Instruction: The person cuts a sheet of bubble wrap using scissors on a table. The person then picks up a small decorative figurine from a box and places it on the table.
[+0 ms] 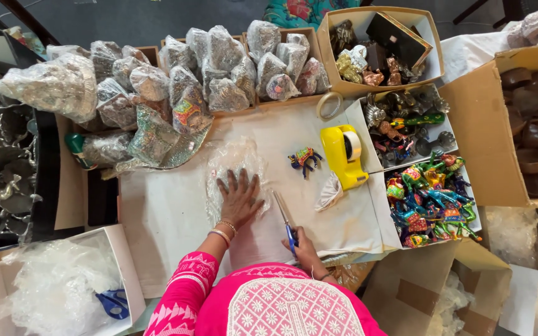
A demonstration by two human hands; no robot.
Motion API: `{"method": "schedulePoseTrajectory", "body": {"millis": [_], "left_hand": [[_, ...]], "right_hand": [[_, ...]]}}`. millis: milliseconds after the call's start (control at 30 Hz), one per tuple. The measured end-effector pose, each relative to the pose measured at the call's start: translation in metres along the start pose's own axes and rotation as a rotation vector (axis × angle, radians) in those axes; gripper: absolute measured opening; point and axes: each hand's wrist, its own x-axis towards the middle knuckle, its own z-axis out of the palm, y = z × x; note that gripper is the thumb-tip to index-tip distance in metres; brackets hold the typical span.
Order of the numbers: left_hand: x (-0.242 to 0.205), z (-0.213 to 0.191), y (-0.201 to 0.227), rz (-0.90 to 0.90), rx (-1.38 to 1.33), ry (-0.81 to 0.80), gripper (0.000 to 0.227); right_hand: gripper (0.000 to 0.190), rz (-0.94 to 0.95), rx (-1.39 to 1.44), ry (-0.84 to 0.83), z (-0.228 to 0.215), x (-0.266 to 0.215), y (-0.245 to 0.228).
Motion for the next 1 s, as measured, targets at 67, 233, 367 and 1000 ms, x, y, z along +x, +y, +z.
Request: {"method": "schedulePoseTrajectory", "body": {"millis": [67,233,367,1000], "left_hand": [[0.001,-0.001,-0.002,0.002,0.002,0.005,0.085],[0.002,-0.003,-0.001,-0.003,-0.007,-0.001,0.085],[0.002,0.0,-0.001,0.0,-0.013,-0.009,0.084],[0.002,0.001,-0.003,0.012,-0.034,0.017,0.086]], "right_hand": [[0.056,-0.002,-0.039,0.004,0.003,0.0,-0.031],[0.058,-0.299,-0.267,0.073,0.017,0.031,-0.012],[0.059,-0.249,-0.292,0.077,0.022,0.032,-0.03],[0.044,0.04,0.151,-0.114,0.028,0.035,-0.032]]}}
